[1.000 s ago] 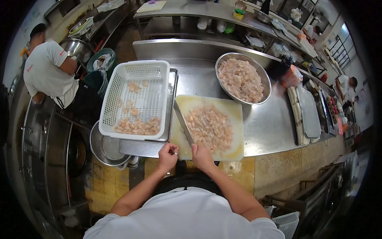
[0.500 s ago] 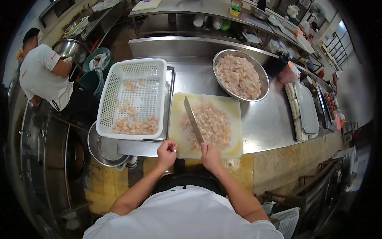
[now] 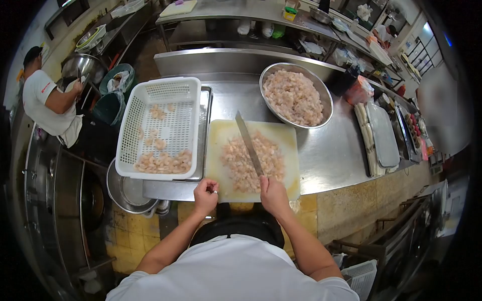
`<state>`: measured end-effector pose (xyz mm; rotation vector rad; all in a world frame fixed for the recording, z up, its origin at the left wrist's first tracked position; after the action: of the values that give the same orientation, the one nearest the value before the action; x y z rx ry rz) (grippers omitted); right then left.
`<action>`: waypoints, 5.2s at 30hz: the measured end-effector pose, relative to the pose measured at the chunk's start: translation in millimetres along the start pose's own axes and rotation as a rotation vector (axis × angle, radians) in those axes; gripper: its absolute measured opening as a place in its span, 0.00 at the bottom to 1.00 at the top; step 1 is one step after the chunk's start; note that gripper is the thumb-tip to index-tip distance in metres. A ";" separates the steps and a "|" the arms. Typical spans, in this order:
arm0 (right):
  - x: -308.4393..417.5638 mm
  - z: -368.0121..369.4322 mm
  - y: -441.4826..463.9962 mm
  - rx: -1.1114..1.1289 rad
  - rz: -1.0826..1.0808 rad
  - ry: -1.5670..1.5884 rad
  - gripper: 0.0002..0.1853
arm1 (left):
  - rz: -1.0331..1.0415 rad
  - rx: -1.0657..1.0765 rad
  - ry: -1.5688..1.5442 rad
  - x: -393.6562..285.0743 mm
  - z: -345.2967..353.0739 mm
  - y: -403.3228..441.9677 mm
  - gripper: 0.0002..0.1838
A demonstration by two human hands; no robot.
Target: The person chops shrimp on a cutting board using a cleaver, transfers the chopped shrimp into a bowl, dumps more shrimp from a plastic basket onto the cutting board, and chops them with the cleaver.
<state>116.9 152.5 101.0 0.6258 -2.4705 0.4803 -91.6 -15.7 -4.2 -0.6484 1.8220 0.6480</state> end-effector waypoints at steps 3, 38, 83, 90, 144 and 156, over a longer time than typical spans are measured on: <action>-34.9 19.5 12.7 -0.004 -0.039 -0.048 0.27 | 0.040 0.011 0.026 -12.0 10.6 2.8 0.05; -116.0 -96.7 75.5 0.113 0.005 0.001 0.28 | 0.505 0.368 0.514 -81.9 197.3 11.6 0.10; -95.4 -67.3 -6.6 -0.048 0.094 0.039 0.22 | 0.152 0.149 0.374 -18.4 68.7 147.1 0.26; -176.7 -38.9 -54.7 0.009 0.555 0.612 0.27 | 0.342 0.335 0.412 -25.3 90.1 142.8 0.34; -84.8 -224.6 196.9 -0.430 -0.061 -0.250 0.12 | 0.157 0.055 -0.110 -220.0 290.5 356.8 0.23; -95.9 -256.6 162.4 -0.576 -0.206 -0.005 0.12 | 0.265 -0.121 0.219 -149.7 172.0 263.8 0.15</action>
<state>209.6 434.9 215.5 0.6203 -2.3480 -0.3069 -117.7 309.7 118.4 -0.5796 2.1067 0.8973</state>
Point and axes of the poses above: each hand's wrist, its own y-axis towards the middle knuckle, its own z-axis out of the palm, x = y × z, the point moved 8 cm from there along y, towards the middle knuckle, and after that the axes turned 4 degrees about x, right-handed, at the moved point
